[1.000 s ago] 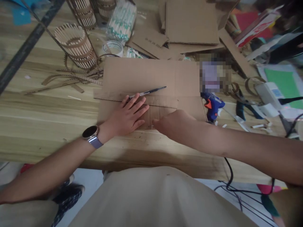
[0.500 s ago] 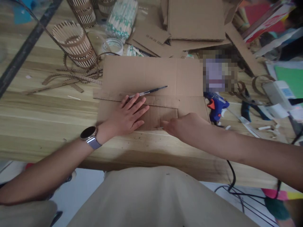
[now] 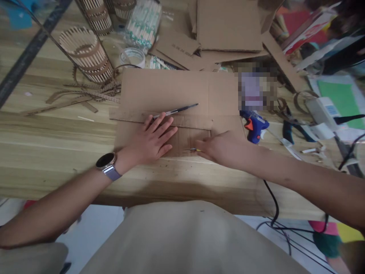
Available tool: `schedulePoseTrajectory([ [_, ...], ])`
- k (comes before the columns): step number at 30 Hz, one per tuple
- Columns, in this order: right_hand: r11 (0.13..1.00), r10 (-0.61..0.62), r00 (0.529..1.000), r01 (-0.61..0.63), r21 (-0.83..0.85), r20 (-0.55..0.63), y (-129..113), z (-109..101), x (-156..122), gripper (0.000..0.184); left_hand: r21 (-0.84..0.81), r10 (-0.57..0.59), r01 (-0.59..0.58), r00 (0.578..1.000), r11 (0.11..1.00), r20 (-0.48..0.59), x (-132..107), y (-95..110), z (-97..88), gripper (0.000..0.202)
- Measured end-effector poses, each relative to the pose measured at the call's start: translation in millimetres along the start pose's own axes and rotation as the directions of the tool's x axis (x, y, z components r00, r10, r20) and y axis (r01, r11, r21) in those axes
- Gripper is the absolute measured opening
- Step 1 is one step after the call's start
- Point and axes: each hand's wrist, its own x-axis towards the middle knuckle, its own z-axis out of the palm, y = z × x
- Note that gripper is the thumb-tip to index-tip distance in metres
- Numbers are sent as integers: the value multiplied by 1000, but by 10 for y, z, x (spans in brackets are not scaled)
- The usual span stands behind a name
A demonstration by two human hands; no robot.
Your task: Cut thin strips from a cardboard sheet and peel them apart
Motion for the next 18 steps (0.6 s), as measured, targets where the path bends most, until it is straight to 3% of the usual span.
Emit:
schedulePoseTrajectory([
  [5,995,-81,997,81,-51,5,-217,-32,153,36,-6,3,-3,1000,1000,-10,2,5,-9,54],
  [15,993,-71,997,72,-96,15,-211,30,167,28,-60,-8,8,1000,998,-9,2,13,-20,54],
  [18,993,-60,998,63,-97,36,-268,-17,148,37,-72,-8,6,1000,997,-29,-2,4,1,54],
])
